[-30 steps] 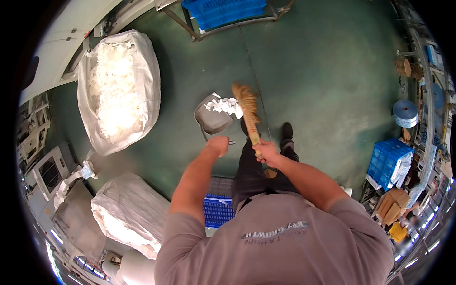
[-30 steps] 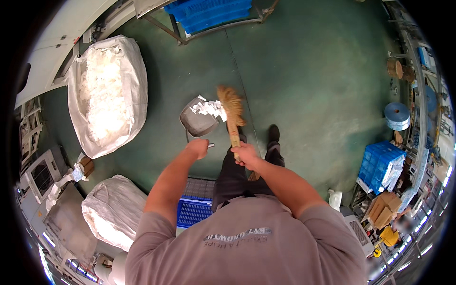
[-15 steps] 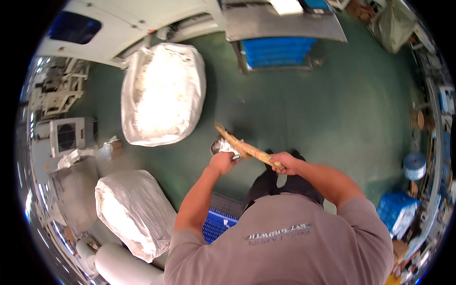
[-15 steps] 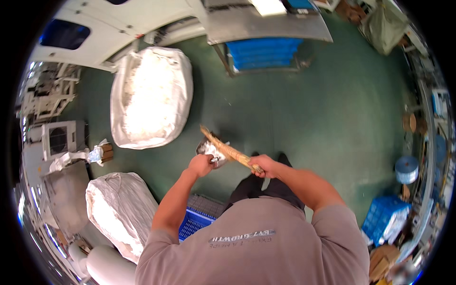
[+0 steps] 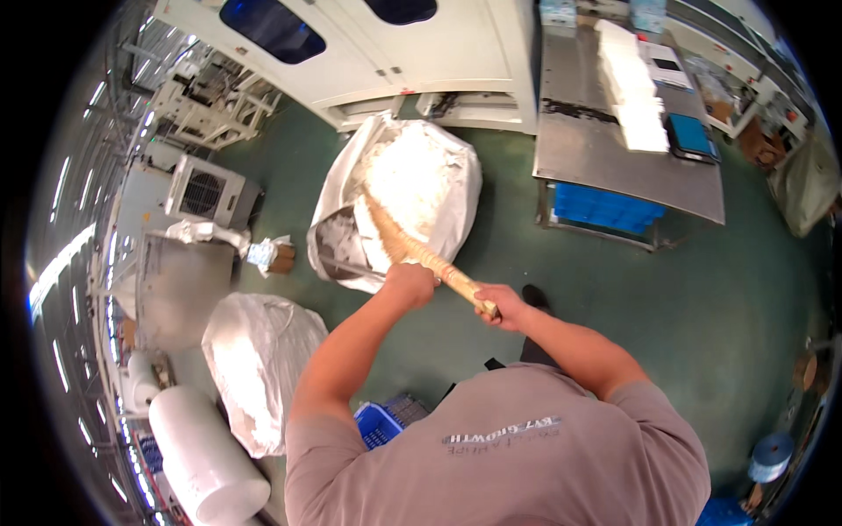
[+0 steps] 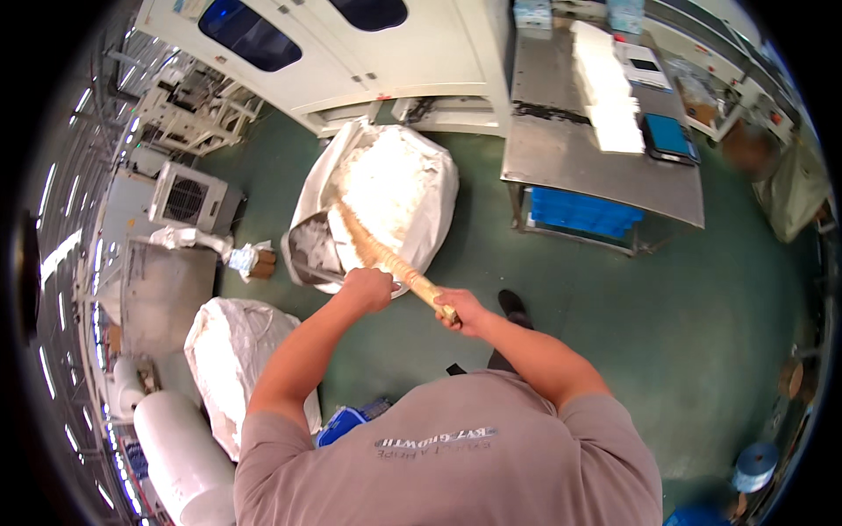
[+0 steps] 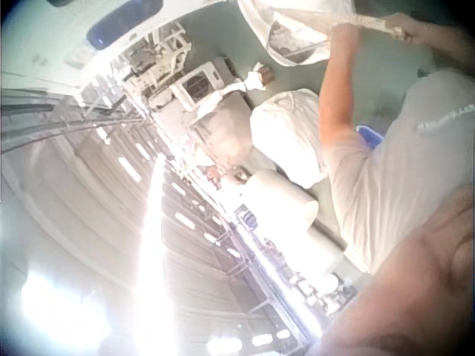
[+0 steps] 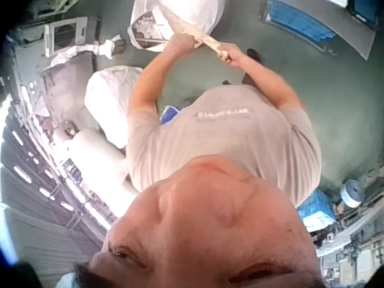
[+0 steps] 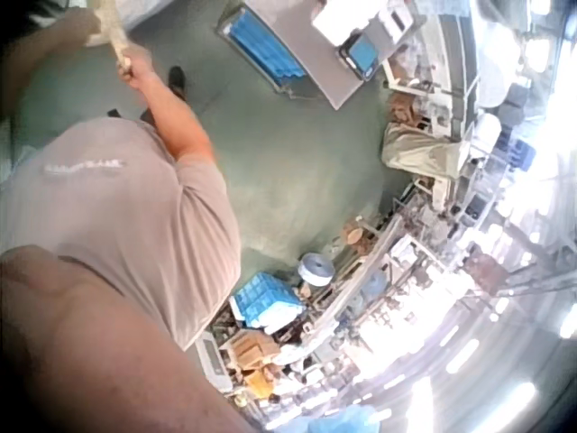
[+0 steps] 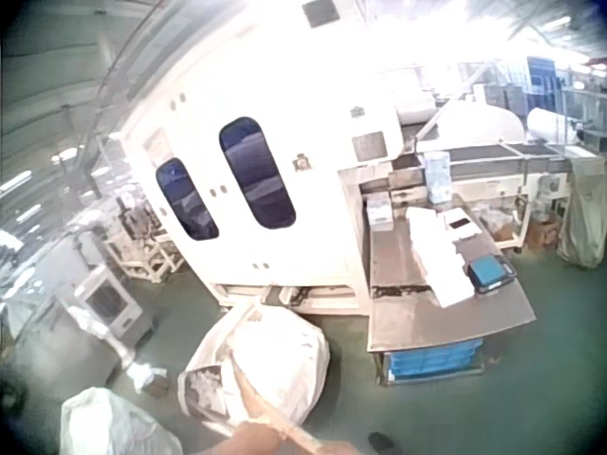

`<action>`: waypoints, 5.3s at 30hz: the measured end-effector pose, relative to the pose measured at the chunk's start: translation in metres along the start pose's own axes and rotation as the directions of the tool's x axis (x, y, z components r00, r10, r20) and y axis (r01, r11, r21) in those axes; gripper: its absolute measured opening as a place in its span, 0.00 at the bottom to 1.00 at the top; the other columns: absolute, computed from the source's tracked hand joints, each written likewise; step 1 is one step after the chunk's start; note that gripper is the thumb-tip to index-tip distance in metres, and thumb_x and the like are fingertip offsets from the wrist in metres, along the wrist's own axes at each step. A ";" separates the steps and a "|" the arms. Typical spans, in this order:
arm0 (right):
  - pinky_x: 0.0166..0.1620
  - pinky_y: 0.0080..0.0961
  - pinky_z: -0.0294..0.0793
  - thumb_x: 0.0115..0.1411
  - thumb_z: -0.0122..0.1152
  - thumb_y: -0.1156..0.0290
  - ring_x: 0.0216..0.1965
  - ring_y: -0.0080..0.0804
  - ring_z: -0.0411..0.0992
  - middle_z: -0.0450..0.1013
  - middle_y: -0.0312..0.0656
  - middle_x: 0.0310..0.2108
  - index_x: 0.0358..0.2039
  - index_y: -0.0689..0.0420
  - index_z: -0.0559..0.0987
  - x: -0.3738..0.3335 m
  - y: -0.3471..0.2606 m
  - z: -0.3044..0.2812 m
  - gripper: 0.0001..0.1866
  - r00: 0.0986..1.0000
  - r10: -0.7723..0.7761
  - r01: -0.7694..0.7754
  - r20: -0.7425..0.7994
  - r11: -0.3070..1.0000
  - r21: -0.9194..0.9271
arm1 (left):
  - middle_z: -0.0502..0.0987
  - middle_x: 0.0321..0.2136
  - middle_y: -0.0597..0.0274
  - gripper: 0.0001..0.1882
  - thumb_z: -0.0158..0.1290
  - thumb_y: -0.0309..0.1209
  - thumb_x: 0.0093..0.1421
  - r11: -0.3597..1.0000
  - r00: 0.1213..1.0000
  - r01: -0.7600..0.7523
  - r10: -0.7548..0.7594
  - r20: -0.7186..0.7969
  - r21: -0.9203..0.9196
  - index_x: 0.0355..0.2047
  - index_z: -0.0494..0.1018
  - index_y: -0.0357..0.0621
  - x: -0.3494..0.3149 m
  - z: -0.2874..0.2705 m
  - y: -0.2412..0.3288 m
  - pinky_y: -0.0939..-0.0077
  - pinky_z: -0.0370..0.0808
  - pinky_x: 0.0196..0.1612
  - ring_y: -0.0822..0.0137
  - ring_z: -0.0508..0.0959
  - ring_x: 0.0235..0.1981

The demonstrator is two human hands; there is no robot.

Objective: The person organizes scraps in a large white bag, sweeps the floor using a broom and dustpan, and repositions a portable air conditioner.

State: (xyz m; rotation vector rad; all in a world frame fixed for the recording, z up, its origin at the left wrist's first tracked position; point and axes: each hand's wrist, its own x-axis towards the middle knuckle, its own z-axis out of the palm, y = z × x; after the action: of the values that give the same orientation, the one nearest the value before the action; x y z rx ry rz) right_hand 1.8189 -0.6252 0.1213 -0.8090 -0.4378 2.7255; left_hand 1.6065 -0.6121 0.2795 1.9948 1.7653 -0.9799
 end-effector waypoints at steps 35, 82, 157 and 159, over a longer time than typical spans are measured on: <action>0.14 0.16 0.60 0.62 0.55 0.65 0.15 0.23 0.67 0.73 0.41 0.26 0.64 0.55 0.67 0.261 -0.029 0.200 0.29 0.856 0.515 -0.384 0.031 0.675 -0.630 | 0.79 0.36 0.38 0.26 0.45 0.50 0.68 -0.221 0.282 0.475 -0.879 0.385 -0.852 0.35 0.80 0.38 -0.234 0.385 -0.275 0.48 0.73 0.47 0.38 0.78 0.43; 0.36 0.38 0.78 0.52 0.63 0.62 0.34 0.38 0.79 0.81 0.40 0.33 0.31 0.50 0.84 1.003 0.010 0.405 0.09 0.902 0.408 0.368 -0.139 -0.897 -0.245 | 0.82 0.39 0.47 0.20 0.53 0.48 0.61 -0.402 0.584 0.418 -0.568 0.580 -0.815 0.38 0.81 0.43 -0.157 0.763 -0.845 0.57 0.76 0.48 0.47 0.81 0.45; 0.47 0.20 0.68 0.65 0.61 0.59 0.45 0.22 0.69 0.72 0.38 0.51 0.62 0.63 0.69 2.402 -0.423 1.459 0.30 0.773 -0.391 0.611 0.500 0.244 -0.753 | 0.83 0.31 0.48 0.19 0.57 0.42 0.60 -0.886 0.251 0.069 -0.429 0.868 -0.458 0.37 0.80 0.35 0.352 0.629 -1.977 0.62 0.78 0.41 0.54 0.83 0.33; 0.64 0.28 0.59 0.66 0.59 0.58 0.63 0.34 0.64 0.63 0.48 0.64 0.65 0.63 0.64 2.425 -0.430 1.512 0.33 0.606 -0.401 0.774 0.687 0.096 -0.626 | 0.83 0.36 0.46 0.20 0.57 0.44 0.60 -0.821 0.256 0.101 -0.524 0.812 -0.562 0.38 0.79 0.37 0.364 0.621 -2.015 0.61 0.77 0.45 0.51 0.82 0.40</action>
State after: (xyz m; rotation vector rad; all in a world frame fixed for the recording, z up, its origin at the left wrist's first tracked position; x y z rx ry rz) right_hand -0.9255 0.2588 0.3099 -0.1207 -1.9800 1.5636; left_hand -0.4978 -0.3299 0.0137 -0.6635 2.2927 1.0200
